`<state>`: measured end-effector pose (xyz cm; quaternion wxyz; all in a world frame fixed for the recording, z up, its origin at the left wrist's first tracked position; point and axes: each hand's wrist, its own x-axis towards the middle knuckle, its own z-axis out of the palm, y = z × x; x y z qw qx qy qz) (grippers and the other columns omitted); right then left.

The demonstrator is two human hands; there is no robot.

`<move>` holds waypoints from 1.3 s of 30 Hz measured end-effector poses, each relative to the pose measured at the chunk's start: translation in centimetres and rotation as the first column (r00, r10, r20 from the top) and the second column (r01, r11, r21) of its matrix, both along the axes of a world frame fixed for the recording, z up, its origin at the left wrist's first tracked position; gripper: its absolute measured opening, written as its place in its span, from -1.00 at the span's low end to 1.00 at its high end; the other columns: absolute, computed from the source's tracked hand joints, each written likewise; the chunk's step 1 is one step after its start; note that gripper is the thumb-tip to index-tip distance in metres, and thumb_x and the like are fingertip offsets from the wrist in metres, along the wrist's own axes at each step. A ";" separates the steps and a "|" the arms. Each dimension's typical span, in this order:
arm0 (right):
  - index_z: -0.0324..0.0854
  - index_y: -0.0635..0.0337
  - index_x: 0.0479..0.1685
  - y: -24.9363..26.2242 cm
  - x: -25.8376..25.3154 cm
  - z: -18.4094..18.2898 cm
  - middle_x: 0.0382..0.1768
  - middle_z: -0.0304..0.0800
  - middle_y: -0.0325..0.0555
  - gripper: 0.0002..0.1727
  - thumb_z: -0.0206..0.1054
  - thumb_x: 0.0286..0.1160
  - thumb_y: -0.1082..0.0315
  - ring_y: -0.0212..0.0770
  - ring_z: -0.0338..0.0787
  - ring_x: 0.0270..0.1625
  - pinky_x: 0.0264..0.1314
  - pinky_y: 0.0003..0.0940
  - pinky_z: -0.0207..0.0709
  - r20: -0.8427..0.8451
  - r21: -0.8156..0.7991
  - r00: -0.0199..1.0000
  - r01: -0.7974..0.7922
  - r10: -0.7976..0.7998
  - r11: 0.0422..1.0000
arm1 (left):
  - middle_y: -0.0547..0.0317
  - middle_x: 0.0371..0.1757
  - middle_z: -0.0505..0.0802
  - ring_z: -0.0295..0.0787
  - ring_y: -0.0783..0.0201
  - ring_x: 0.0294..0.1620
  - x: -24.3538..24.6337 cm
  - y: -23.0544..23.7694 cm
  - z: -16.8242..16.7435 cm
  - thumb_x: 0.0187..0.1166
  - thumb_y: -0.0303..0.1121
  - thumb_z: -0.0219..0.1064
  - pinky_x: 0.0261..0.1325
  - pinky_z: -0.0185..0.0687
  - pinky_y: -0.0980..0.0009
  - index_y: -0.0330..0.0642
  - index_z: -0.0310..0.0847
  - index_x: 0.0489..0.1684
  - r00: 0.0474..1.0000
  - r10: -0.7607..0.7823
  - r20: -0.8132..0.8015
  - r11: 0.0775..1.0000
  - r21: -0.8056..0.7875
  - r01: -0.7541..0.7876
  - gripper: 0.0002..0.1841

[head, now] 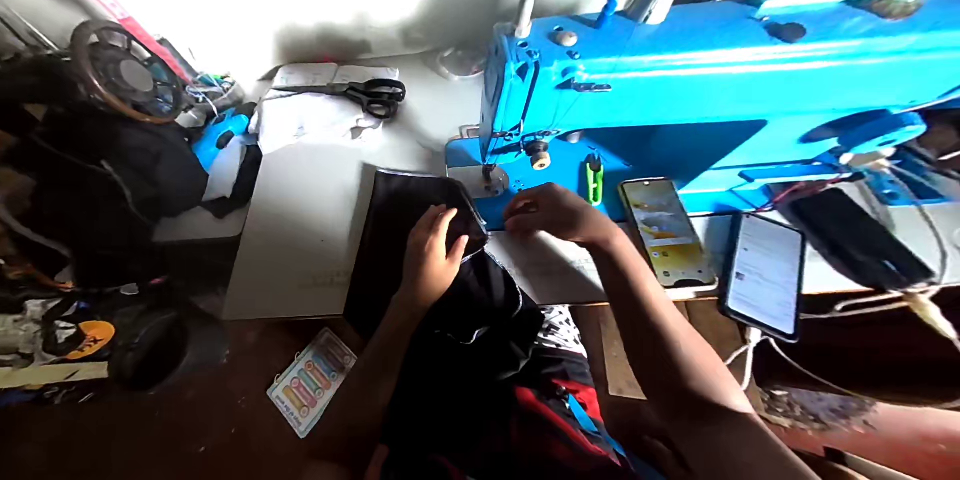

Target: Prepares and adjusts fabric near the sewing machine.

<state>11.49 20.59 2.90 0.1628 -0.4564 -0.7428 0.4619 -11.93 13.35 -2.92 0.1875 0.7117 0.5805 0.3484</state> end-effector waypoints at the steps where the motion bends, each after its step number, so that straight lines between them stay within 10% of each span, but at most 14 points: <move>1: 0.75 0.29 -0.02 -0.1 1.1 0.1 -0.25 0.88 0.06 -0.86 0.41 0.56 0.44 -0.07 0.88 -0.32 -0.09 -0.02 0.80 0.044 0.091 0.995 0.081 -0.085 0.993 | -0.26 0.53 0.66 0.48 -0.14 0.65 -0.1 0.0 0.1 0.59 -0.28 0.40 0.69 0.34 -0.09 -0.35 0.61 0.45 1.000 0.001 0.001 1.000 -0.009 -0.001 -0.51; 6: 0.76 0.26 -0.02 -0.8 3.1 0.5 -0.18 0.83 0.31 -0.67 0.26 0.75 0.14 0.43 0.81 -0.09 -0.14 0.48 0.55 0.232 0.549 0.770 0.401 -0.595 0.733 | -0.20 0.35 0.78 0.65 -0.12 0.48 0.2 0.4 1.3 0.51 -0.30 0.49 0.51 0.50 -0.14 -0.29 0.82 0.10 0.998 0.051 -0.049 0.999 -0.010 -0.051 -0.69; 11: 0.77 0.34 0.14 -0.2 3.3 -1.9 0.42 0.62 0.39 -0.64 0.37 0.65 0.20 0.49 0.51 0.50 0.36 0.46 0.44 0.317 0.563 0.794 0.283 -0.519 0.777 | -0.05 0.09 0.89 0.80 -0.05 0.23 0.8 1.2 2.4 0.53 -0.39 0.45 0.27 0.63 -0.13 -0.24 0.87 -0.24 0.988 0.067 -0.142 0.998 0.031 -0.064 -0.88; 15: 0.78 0.38 0.02 -0.7 3.1 -2.3 0.19 0.78 0.29 -0.81 0.30 0.61 0.52 0.32 0.73 0.30 0.34 0.29 0.57 0.165 0.565 0.909 0.230 -0.382 0.792 | -0.21 0.08 0.84 0.84 -0.07 0.10 -0.9 1.7 3.4 0.75 -0.36 0.22 0.21 0.73 -0.06 -0.40 0.69 0.09 0.984 0.175 -0.032 0.985 0.010 -0.174 -0.74; 18: 0.71 0.35 0.21 -1.2 3.1 -2.4 0.41 0.57 0.38 -0.70 0.37 0.51 0.56 0.34 0.75 0.24 0.24 0.24 0.65 0.100 0.540 0.911 0.288 -0.400 0.791 | -0.21 0.02 0.82 0.82 0.06 -0.03 -1.7 2.0 4.6 0.76 -0.34 0.21 0.04 0.75 0.16 -0.41 0.65 0.07 0.969 0.231 0.088 0.951 0.190 -0.244 -0.74; 22: 0.73 0.46 0.14 -1.2 2.8 -2.3 0.48 0.51 0.46 -0.72 0.32 0.50 0.56 0.41 0.68 0.36 0.35 0.29 0.58 0.151 0.536 0.883 0.306 -0.446 0.787 | -0.07 0.04 0.83 0.84 0.09 0.04 0.8 0.6 6.1 0.53 -0.30 0.49 0.08 0.81 0.12 -0.27 0.82 -0.09 0.993 -0.096 -0.071 0.995 -0.029 0.094 -0.78; 26: 0.70 0.57 0.00 -1.2 2.0 -2.2 0.22 0.72 0.43 -0.79 0.26 0.54 0.59 0.40 0.72 0.31 0.33 0.32 0.56 0.202 0.564 0.848 0.309 -0.490 0.766 | -0.27 0.31 0.72 0.66 -0.20 0.36 4.6 -0.8 5.9 0.50 -0.07 0.51 0.32 0.64 -0.09 -0.37 0.72 0.17 0.953 -0.074 -0.295 0.950 -0.310 -0.022 -0.49; 32: 0.72 0.43 0.01 -2.0 2.5 -1.7 -0.07 0.82 0.30 -0.80 0.30 0.59 0.48 0.24 0.83 -0.09 0.00 0.22 0.65 0.037 0.498 0.837 0.459 -0.546 0.736 | -0.24 0.26 0.75 0.68 -0.17 0.34 5.9 -0.9 5.5 0.58 -0.37 0.35 0.28 0.66 -0.03 -0.34 0.75 0.13 0.940 0.053 -0.337 0.944 -0.290 -0.157 -0.72; 39: 0.56 0.25 0.28 -3.7 1.9 -2.0 -0.25 0.85 -0.03 -0.73 0.20 0.77 0.33 -0.17 0.79 -0.35 -0.20 -0.12 0.69 -0.084 0.251 0.918 0.397 -0.389 0.883 | -0.13 -0.01 0.86 0.88 0.13 0.00 2.9 -0.9 3.4 0.57 -0.47 0.41 0.16 0.82 0.20 -0.39 0.81 -0.11 0.986 0.071 0.149 0.986 -0.163 -0.047 -0.85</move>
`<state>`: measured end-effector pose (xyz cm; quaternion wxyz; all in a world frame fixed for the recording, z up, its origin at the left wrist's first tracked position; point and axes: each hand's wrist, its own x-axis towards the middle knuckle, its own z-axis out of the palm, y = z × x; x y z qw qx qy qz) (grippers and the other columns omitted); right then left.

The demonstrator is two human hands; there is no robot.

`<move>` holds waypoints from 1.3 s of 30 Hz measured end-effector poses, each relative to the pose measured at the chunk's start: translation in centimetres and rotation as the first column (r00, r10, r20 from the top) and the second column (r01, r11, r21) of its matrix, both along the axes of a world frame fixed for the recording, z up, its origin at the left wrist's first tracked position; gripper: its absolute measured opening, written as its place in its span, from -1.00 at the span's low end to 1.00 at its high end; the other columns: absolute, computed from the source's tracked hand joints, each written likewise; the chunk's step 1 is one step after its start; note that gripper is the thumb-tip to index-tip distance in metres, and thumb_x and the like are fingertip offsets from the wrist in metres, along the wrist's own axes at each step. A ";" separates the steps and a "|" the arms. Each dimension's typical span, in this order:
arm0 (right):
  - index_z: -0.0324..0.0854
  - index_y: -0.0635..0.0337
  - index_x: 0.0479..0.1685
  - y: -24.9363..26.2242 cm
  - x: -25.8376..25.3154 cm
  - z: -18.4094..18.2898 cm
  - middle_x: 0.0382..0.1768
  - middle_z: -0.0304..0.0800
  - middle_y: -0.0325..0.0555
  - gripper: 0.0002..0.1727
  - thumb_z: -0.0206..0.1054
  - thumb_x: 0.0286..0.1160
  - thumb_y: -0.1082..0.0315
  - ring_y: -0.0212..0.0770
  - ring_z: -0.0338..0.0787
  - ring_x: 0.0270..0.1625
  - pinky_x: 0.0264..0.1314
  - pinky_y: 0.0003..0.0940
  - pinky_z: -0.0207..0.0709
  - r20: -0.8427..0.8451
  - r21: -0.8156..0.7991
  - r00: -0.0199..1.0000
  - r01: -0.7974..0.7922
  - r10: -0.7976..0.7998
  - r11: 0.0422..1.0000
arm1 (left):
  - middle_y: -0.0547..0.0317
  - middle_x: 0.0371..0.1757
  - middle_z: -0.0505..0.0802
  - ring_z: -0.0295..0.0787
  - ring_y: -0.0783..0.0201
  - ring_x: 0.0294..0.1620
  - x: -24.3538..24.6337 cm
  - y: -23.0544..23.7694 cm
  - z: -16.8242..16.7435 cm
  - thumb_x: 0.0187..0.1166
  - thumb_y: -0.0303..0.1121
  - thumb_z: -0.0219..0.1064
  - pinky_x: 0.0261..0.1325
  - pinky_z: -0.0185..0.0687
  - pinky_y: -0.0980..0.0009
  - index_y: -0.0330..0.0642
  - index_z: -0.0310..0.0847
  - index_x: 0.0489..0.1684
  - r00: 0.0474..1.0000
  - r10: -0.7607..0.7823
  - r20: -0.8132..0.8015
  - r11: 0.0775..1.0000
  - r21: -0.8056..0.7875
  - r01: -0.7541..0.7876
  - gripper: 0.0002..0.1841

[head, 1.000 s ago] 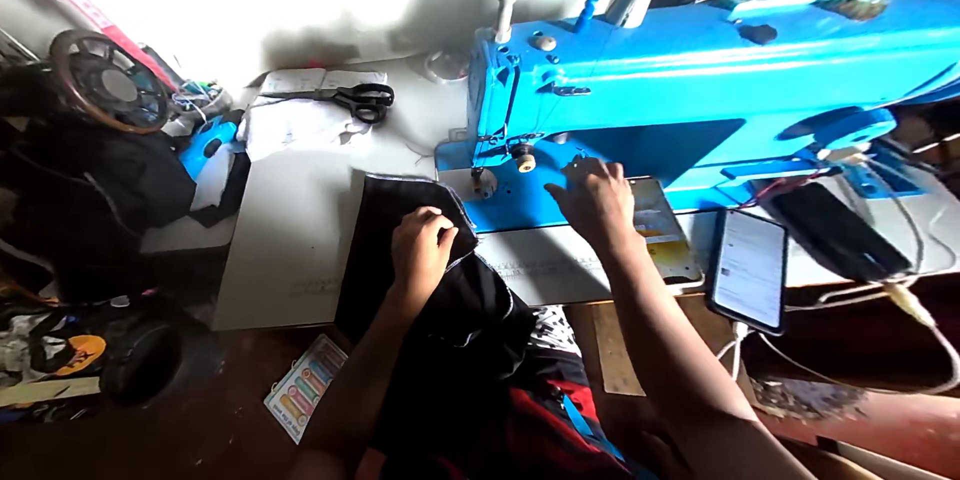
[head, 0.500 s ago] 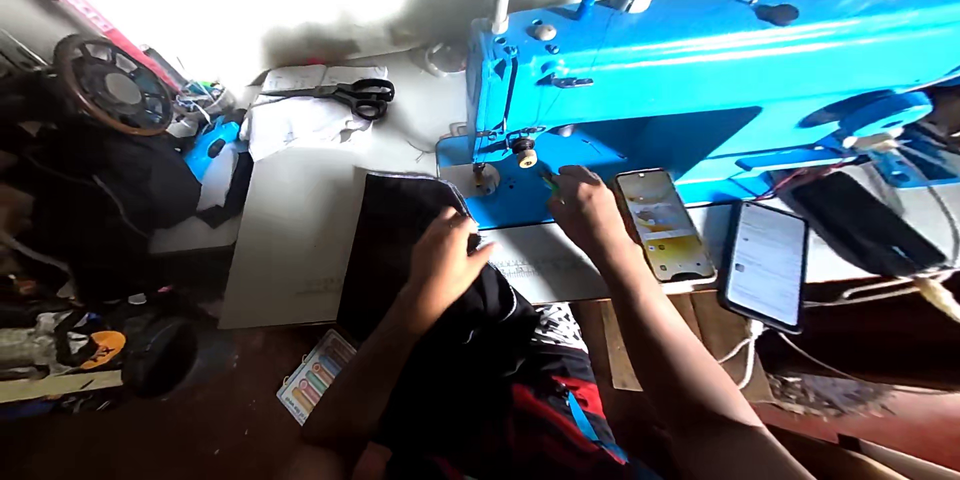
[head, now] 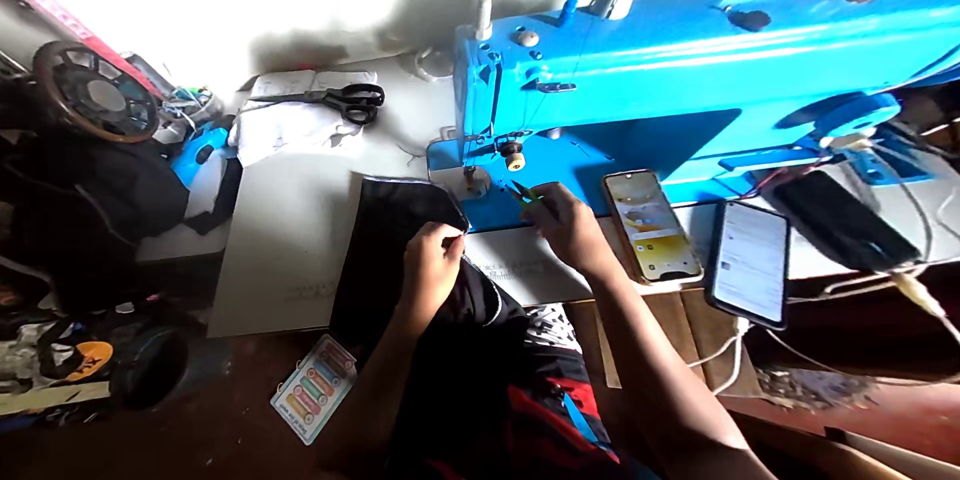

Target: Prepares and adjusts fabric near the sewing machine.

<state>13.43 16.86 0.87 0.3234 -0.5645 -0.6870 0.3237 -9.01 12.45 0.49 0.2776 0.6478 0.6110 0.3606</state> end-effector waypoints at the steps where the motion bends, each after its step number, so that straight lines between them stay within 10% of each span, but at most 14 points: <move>1: 0.58 0.22 0.27 -0.1 -0.2 -0.1 -0.31 0.80 -0.09 -0.73 0.19 0.77 0.31 -0.23 0.72 -0.41 -0.27 -0.18 0.63 -0.014 0.000 0.999 -0.036 0.036 0.999 | -0.10 -0.06 0.88 0.89 0.20 -0.06 -0.5 0.1 0.0 0.55 -0.47 0.45 0.13 0.82 0.27 -0.38 0.82 -0.13 0.996 -0.005 0.085 1.000 -0.022 0.007 -0.86; 13: 0.77 0.16 -0.10 -0.1 -2.1 1.9 -0.45 0.75 0.00 -0.66 0.46 0.54 0.03 0.04 0.74 -0.34 -0.23 0.15 0.55 0.239 -0.143 0.924 -0.269 0.297 0.953 | 0.07 -0.34 0.84 0.80 0.41 -0.31 -3.0 1.0 -1.3 0.71 -0.35 0.29 -0.06 0.77 0.38 -0.40 0.74 -0.22 0.969 -0.077 0.235 0.996 -0.030 0.087 -0.75; 27: 0.73 0.11 -0.30 1.1 -5.2 5.0 -0.47 0.74 -0.02 -0.52 0.40 0.53 -0.18 0.09 0.78 -0.27 -0.25 0.16 0.52 0.502 -0.224 0.764 -0.338 0.406 0.914 | -0.08 -0.09 0.86 0.92 0.28 -0.13 -2.0 0.6 -0.5 0.82 -0.39 0.13 0.01 0.88 0.32 -0.47 0.57 0.02 0.930 -0.024 0.367 0.994 -0.093 0.062 -0.76; 39: 0.69 0.10 -0.39 1.7 -0.7 3.4 -0.61 0.57 -0.19 -0.63 0.48 0.47 -0.03 -0.15 0.61 -0.47 -0.37 -0.03 0.43 0.334 -0.207 0.814 -0.429 0.475 0.879 | -0.09 -0.10 0.86 0.94 0.23 -0.13 -1.7 0.3 -0.8 0.83 -0.35 0.12 0.02 0.90 0.26 -0.47 0.55 0.07 0.923 -0.015 0.385 0.997 -0.065 0.043 -0.73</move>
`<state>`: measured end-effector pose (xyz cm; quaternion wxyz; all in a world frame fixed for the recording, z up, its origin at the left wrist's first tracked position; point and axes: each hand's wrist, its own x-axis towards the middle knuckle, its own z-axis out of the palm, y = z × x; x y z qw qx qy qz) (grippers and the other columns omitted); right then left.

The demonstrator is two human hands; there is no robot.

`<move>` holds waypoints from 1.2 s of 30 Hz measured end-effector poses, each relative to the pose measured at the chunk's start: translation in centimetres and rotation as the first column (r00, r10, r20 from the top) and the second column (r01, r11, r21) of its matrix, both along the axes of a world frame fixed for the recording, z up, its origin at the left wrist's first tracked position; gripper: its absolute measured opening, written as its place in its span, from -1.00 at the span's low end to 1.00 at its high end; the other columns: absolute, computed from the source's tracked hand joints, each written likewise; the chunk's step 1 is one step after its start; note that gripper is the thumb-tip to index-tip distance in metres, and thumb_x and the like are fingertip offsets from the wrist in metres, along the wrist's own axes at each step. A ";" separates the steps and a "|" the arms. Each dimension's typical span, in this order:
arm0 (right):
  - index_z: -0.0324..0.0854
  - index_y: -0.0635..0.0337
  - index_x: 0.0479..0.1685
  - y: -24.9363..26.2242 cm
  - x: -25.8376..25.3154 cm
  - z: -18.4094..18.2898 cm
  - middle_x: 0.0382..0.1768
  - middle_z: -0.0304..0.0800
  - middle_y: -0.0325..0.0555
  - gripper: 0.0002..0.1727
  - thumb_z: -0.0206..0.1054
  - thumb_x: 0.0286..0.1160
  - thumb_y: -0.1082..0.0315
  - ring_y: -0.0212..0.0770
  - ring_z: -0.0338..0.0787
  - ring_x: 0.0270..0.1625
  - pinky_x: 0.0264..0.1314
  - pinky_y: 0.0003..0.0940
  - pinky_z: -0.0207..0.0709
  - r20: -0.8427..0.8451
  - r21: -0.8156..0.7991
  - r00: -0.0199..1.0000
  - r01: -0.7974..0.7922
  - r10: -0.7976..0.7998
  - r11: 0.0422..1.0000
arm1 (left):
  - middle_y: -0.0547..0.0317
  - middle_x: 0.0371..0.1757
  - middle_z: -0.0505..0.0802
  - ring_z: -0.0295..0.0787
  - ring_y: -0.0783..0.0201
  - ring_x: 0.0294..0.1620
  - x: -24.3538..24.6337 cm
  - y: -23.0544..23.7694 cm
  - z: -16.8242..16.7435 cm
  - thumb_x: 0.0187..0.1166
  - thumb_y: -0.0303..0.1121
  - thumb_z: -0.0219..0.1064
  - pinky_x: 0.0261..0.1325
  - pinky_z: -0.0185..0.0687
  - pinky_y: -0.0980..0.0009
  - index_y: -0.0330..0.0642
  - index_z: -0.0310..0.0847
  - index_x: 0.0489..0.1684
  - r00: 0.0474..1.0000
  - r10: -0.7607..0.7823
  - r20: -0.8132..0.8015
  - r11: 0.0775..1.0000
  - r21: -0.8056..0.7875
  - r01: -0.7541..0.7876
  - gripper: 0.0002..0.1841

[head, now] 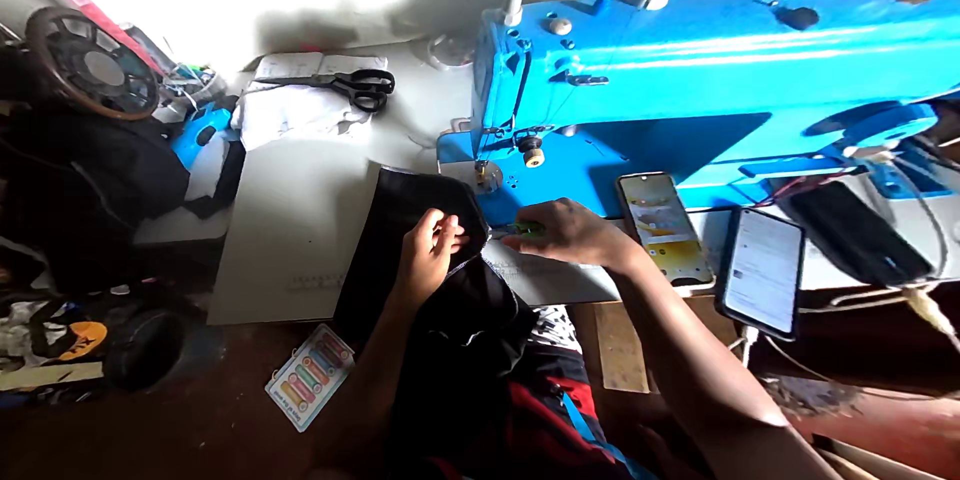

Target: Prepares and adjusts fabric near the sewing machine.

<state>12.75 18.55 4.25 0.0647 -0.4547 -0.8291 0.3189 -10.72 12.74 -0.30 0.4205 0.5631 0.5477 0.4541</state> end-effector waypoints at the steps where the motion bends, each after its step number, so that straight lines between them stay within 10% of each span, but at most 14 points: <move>1: 0.71 0.12 -0.36 -0.1 0.1 -0.3 -0.59 0.60 -0.18 -0.63 0.48 0.47 -0.02 -0.15 0.62 -0.46 -0.34 -0.02 0.44 -0.020 -0.013 1.000 0.007 -0.007 1.000 | -0.09 -0.10 0.87 0.94 0.22 -0.13 0.0 0.0 0.0 0.83 -0.35 0.12 0.01 0.90 0.26 -0.47 0.55 0.07 1.000 0.003 0.004 1.000 0.002 -0.003 -0.73; 14: 0.64 0.14 -0.54 0.7 -1.2 -1.2 -0.63 0.51 -0.20 -0.58 0.46 0.53 0.00 -0.21 0.54 -0.49 -0.37 -0.12 0.35 -0.020 -0.093 0.999 -0.033 0.031 0.995 | -0.11 -0.12 0.86 0.94 0.23 -0.14 0.0 -0.1 -0.4 0.81 -0.37 0.16 0.01 0.90 0.27 -0.48 0.57 0.03 1.000 -0.011 -0.023 0.999 0.049 0.012 -0.75; 21: 0.64 0.12 -0.59 1.2 1.6 -0.5 -0.70 0.47 -0.22 -0.59 0.45 0.57 0.06 -0.25 0.49 -0.59 -0.48 -0.17 0.33 -0.023 -0.026 0.995 0.095 -0.095 0.995 | -0.13 0.16 0.80 0.87 0.24 0.07 -0.7 -0.3 -0.6 0.48 -0.49 0.46 0.13 0.85 0.34 -0.40 0.75 0.08 0.969 -0.189 -0.158 0.974 0.098 0.206 -0.73; 26: 0.73 0.20 -0.33 -0.2 1.5 -0.8 -0.57 0.66 -0.07 -0.63 0.52 0.46 0.02 -0.04 0.69 -0.43 -0.33 0.07 0.51 0.019 0.073 0.998 0.053 -0.055 0.996 | -0.12 0.06 0.82 0.85 0.28 -0.07 0.2 -0.1 -1.6 0.44 -0.51 0.47 -0.02 0.82 0.44 -0.34 0.86 -0.32 0.942 -0.092 -0.322 0.955 0.240 0.175 -0.92; 30: 0.73 0.22 -0.31 -1.5 1.0 -1.9 -0.56 0.70 0.00 -0.50 0.41 0.48 -0.13 0.07 0.75 -0.40 -0.35 0.15 0.52 -0.019 0.199 1.000 0.025 -0.022 0.980 | -0.12 0.05 0.82 0.85 0.27 -0.08 0.4 -0.2 -1.9 0.53 -0.51 0.36 -0.11 0.81 0.41 -0.39 0.74 -0.26 0.953 -0.068 -0.294 0.953 0.263 0.149 -0.91; 36: 0.73 0.21 -0.29 -1.8 1.0 -2.8 -0.58 0.60 -0.16 -0.58 0.40 0.52 -0.04 -0.22 0.58 -0.49 -0.41 -0.15 0.43 -0.180 0.060 0.975 0.144 -0.131 0.988 | -0.09 0.05 0.78 0.82 0.34 -0.12 0.0 -0.3 -2.1 0.57 -0.54 0.29 -0.12 0.83 0.45 -0.43 0.65 -0.14 0.990 -0.021 -0.138 0.958 0.281 0.060 -0.90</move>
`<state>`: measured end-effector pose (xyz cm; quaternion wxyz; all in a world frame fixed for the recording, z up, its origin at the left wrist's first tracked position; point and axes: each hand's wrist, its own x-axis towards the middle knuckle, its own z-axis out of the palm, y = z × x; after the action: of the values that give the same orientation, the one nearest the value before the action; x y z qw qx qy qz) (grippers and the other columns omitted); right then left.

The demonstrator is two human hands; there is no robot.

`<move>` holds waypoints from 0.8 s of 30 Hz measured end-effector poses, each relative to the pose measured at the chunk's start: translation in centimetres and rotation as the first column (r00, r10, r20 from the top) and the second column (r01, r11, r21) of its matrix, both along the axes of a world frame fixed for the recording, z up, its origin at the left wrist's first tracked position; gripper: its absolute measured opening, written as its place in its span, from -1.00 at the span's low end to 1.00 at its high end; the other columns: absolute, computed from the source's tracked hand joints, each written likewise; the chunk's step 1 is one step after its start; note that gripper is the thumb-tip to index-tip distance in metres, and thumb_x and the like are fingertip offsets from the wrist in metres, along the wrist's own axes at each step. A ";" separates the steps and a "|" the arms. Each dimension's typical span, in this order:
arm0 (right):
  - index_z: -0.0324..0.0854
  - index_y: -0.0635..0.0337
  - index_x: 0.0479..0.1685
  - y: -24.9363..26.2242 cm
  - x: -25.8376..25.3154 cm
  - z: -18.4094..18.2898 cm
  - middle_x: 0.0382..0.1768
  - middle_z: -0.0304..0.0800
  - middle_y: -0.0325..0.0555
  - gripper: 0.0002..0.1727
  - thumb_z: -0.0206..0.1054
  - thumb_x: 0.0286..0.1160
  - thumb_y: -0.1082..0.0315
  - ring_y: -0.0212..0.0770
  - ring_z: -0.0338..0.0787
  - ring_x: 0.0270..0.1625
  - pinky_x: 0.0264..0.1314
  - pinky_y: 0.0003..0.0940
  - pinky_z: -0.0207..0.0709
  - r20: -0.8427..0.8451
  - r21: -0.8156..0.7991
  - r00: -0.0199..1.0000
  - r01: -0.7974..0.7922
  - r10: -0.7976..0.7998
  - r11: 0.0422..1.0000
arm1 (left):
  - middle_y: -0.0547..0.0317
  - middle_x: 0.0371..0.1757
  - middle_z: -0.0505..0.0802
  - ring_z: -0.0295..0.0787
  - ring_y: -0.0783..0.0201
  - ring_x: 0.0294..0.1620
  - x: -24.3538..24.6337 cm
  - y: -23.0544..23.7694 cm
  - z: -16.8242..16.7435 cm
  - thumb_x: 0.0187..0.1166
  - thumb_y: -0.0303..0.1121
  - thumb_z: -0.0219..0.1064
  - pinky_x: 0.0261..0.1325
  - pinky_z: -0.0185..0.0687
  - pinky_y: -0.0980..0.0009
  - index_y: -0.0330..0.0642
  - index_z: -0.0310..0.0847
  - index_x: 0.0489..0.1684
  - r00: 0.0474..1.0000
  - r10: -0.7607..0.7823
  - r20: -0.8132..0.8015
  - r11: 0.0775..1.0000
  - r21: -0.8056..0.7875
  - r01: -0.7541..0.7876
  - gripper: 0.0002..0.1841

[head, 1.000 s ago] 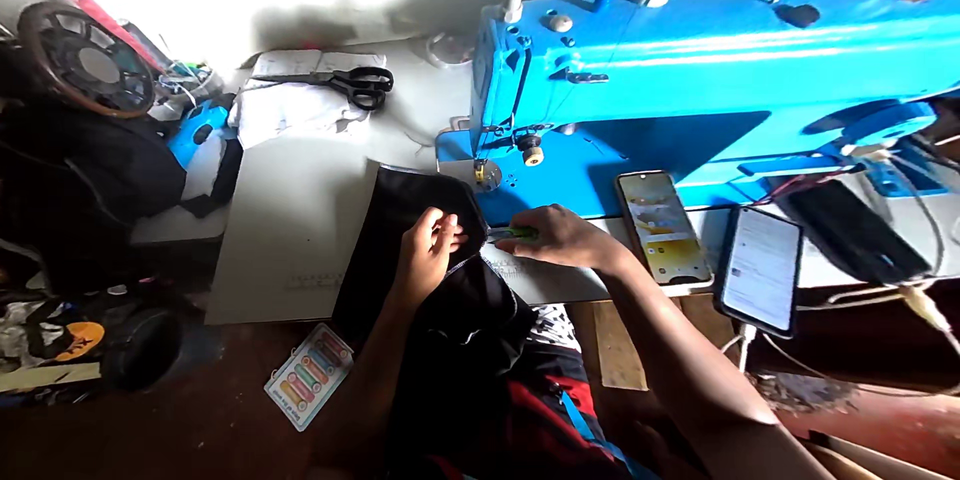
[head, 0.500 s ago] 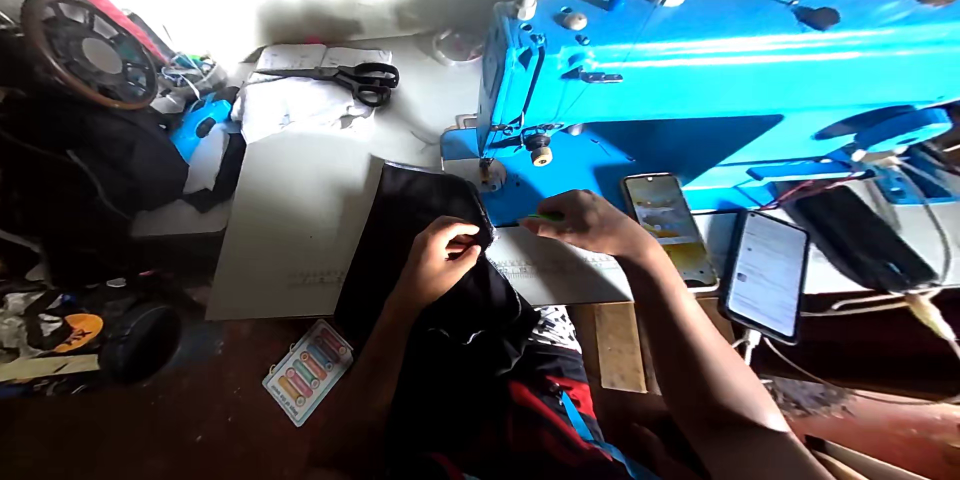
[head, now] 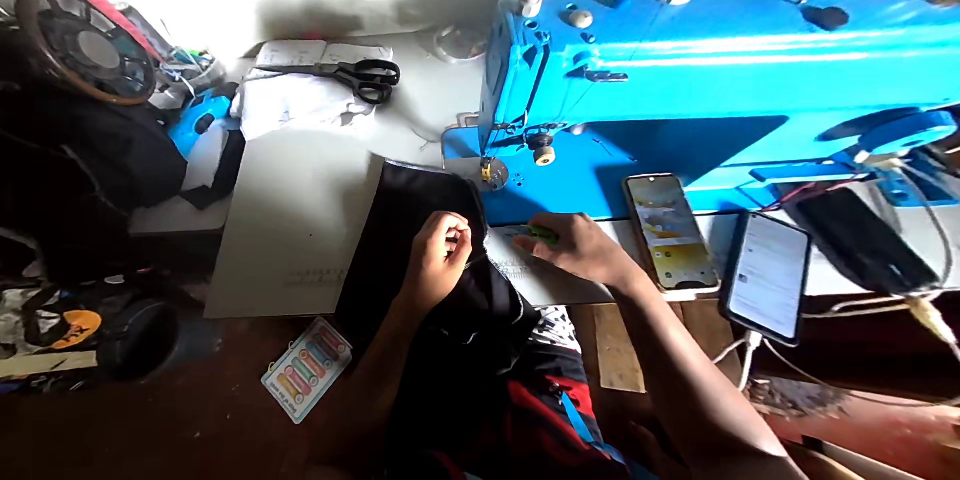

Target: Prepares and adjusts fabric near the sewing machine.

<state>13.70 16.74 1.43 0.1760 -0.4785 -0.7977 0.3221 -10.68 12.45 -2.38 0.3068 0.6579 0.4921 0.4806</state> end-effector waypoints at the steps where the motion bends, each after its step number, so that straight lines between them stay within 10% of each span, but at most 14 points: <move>1: 0.72 0.20 -0.27 0.0 0.0 0.2 -0.56 0.60 -0.17 -0.60 0.41 0.54 -0.01 -0.24 0.57 -0.47 -0.38 -0.16 0.43 -0.005 -0.048 1.000 0.004 -0.004 0.999 | -0.09 0.05 0.78 0.83 0.33 -0.12 -0.1 -0.1 0.0 0.57 -0.55 0.29 -0.10 0.84 0.44 -0.44 0.64 -0.12 1.000 0.003 0.015 1.000 -0.008 -0.003 -0.89; 24: 0.66 0.13 -0.52 2.1 -1.9 1.8 -0.69 0.46 -0.27 -0.63 0.45 0.54 0.07 -0.33 0.45 -0.60 -0.48 -0.26 0.31 0.056 -0.099 0.993 -0.096 0.102 0.990 | -0.13 0.18 0.75 0.86 0.25 -0.03 -0.2 0.0 0.0 0.66 -0.51 0.24 0.03 0.87 0.33 -0.46 0.62 -0.04 0.995 -0.047 0.088 0.998 -0.025 0.049 -0.86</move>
<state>11.84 18.83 3.27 0.1121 -0.4560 -0.8089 0.3538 -10.86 12.47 -2.33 0.3482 0.6437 0.4688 0.4946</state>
